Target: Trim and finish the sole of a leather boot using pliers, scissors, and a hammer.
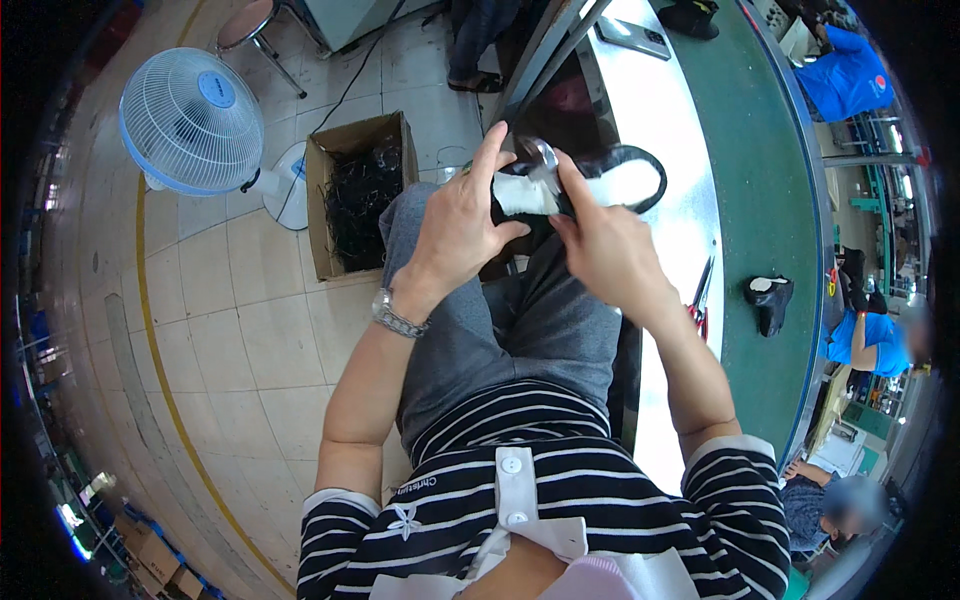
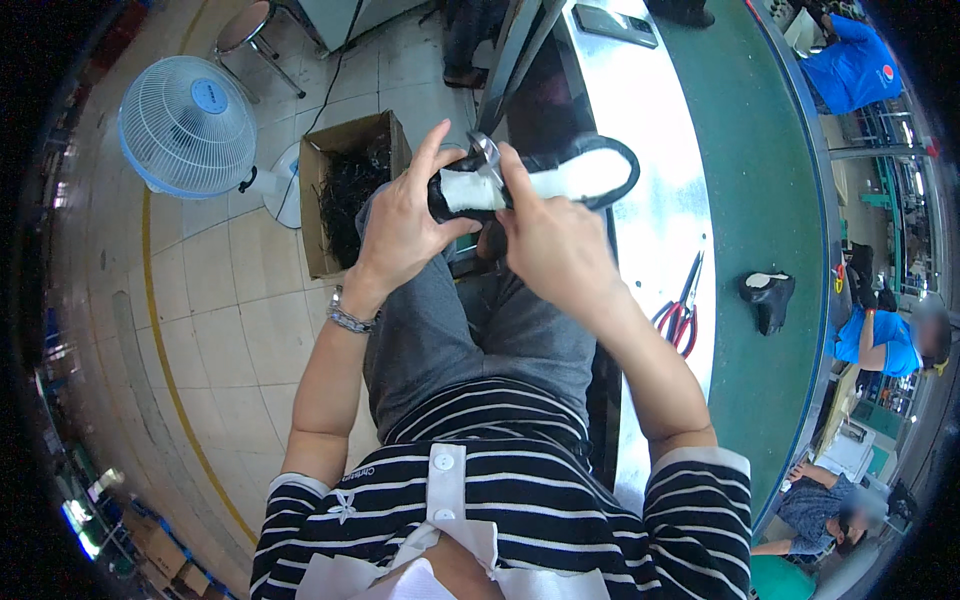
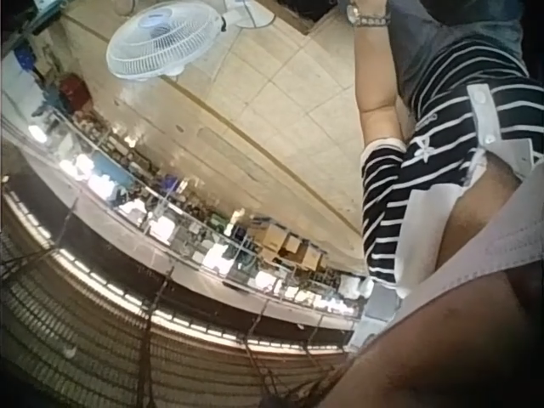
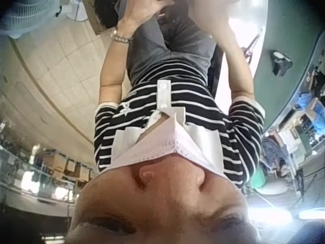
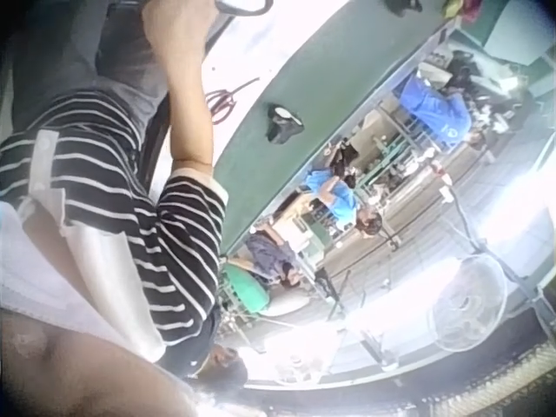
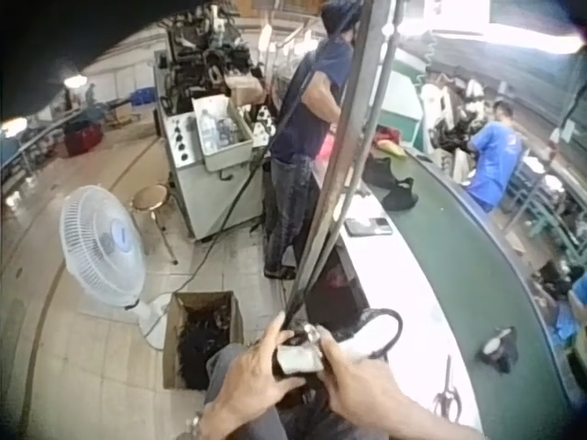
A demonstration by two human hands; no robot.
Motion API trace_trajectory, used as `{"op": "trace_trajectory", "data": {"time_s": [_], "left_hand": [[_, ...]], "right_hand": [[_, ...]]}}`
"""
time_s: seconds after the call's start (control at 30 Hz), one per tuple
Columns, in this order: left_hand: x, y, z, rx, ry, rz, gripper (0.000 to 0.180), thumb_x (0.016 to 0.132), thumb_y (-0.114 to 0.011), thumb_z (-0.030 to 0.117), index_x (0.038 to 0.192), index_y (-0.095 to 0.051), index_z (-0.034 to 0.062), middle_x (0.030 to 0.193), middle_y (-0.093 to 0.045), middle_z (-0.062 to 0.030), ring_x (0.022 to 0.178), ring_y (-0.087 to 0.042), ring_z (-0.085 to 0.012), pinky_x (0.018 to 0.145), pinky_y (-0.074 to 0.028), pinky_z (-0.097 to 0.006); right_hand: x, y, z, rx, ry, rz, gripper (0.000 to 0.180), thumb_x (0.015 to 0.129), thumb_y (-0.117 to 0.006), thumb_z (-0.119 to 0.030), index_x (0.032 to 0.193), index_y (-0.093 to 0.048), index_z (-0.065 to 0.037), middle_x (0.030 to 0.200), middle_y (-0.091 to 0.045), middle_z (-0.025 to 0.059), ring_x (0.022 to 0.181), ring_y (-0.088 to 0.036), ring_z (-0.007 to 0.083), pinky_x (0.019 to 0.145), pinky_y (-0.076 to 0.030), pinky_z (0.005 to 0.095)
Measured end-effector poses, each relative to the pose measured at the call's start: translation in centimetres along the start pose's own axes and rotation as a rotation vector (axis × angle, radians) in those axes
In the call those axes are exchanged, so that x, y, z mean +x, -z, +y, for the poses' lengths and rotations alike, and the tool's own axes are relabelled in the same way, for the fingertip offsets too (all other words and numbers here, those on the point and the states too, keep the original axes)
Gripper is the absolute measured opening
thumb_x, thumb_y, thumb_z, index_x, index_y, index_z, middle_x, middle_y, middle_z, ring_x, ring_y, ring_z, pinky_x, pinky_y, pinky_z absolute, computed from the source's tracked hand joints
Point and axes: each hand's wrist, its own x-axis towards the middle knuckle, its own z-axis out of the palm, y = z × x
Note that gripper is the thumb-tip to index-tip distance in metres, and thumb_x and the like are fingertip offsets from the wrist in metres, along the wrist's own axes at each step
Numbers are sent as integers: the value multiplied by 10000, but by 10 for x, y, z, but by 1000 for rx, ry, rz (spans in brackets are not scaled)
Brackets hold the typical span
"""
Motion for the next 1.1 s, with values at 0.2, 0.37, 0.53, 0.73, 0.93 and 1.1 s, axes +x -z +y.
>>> {"op": "trace_trajectory", "data": {"time_s": [0.2, 0.37, 0.53, 0.73, 0.93, 1.1], "left_hand": [[-1, 16, -17, -20, -88, -168, 1164, 587, -850, 117, 1521, -156, 86, 1435, -447, -145, 1343, -391, -338, 1115, -330, -412], [-64, -1, -4, -172, 67, -61, 1280, 643, -877, 378, 1527, -12, 52, 1557, -127, -254, 1421, -238, -383, 1146, -270, -429], [-103, 8, 0, -80, 296, 74, 849, 845, -675, 497, 1383, -368, -82, 1344, -448, -270, 1224, -491, -383, 989, -433, -404], [-93, 48, -12, 354, 218, 212, 330, 979, -516, 265, 885, -634, -28, 752, -629, -154, 688, -640, -316, 617, -514, -378], [-122, 19, -8, -38, 144, 203, 246, 961, -540, 143, 768, -559, -8, 643, -540, -176, 573, -556, -348, 526, -425, -404], [-127, 9, 8, 84, 60, 156, 220, 938, -592, 156, 771, -567, 15, 605, -546, -135, 576, -599, -279, 493, -451, -345]], "right_hand": [[-11, 21, 38, 33, -18, 193, 514, 906, -564, -145, 1390, -401, -88, 800, -654, 273, 777, -656, 421, 700, -498, 492], [-42, 25, 31, 265, -295, -145, 489, 948, -546, -154, 1399, -402, -36, 825, -676, 230, 664, -678, 333, 670, -514, 422], [-72, 15, -3, 689, -227, -404, 584, 954, -579, -153, 1480, -329, -105, 936, -670, 150, 733, -679, 189, 612, -521, 327], [-65, 3, -21, 649, 38, -522, 665, 943, -599, -151, 1516, -262, -143, 972, -640, 99, 907, -657, 186, 837, -515, 363], [-58, 24, -35, 469, 201, -589, 633, 942, -550, -103, 1499, -248, -120, 941, -683, 204, 786, -689, 332, 798, -529, 434], [-36, 48, -62, 104, 238, -732, 659, 900, -557, -49, 1489, -265, -99, 800, -673, 207, 723, -692, 319, 703, -542, 431]]}}
